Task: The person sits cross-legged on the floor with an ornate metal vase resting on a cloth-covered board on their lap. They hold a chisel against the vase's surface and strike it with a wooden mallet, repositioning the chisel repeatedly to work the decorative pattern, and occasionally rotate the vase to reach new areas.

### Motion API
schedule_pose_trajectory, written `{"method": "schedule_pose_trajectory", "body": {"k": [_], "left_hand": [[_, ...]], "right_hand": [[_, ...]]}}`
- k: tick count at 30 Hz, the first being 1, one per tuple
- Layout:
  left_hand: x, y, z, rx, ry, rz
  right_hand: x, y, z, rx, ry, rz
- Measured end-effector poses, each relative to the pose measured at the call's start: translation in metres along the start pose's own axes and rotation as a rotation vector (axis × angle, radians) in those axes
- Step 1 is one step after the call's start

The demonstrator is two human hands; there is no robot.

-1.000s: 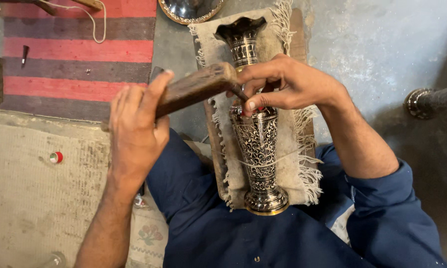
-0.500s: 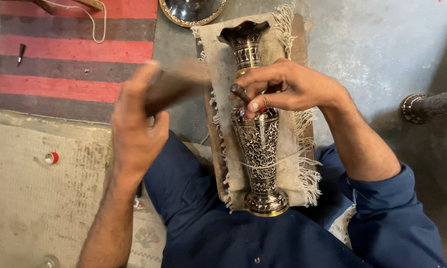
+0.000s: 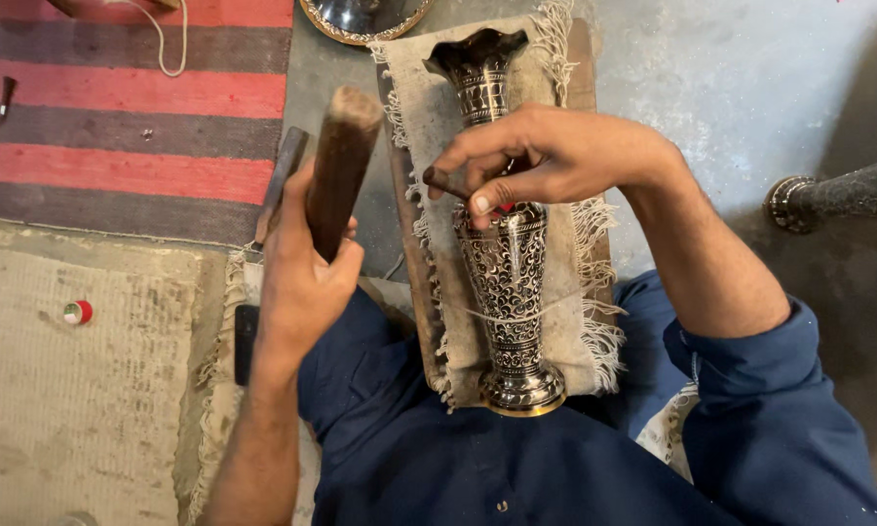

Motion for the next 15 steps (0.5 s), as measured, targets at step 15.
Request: {"method": "schedule_pose_trajectory", "body": {"k": [15], "left_hand": [[-0.012,-0.035,0.002,0.218,-0.091,0.458]], "right_hand": [[-0.002,-0.006,-0.005,-0.019,0.026,0.102]]}}
Point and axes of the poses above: each hand's wrist, its own z-axis towards the middle knuckle, its own x-axis out of the palm, y = z × x, the point moved 9 cm from there along z, towards the middle knuckle
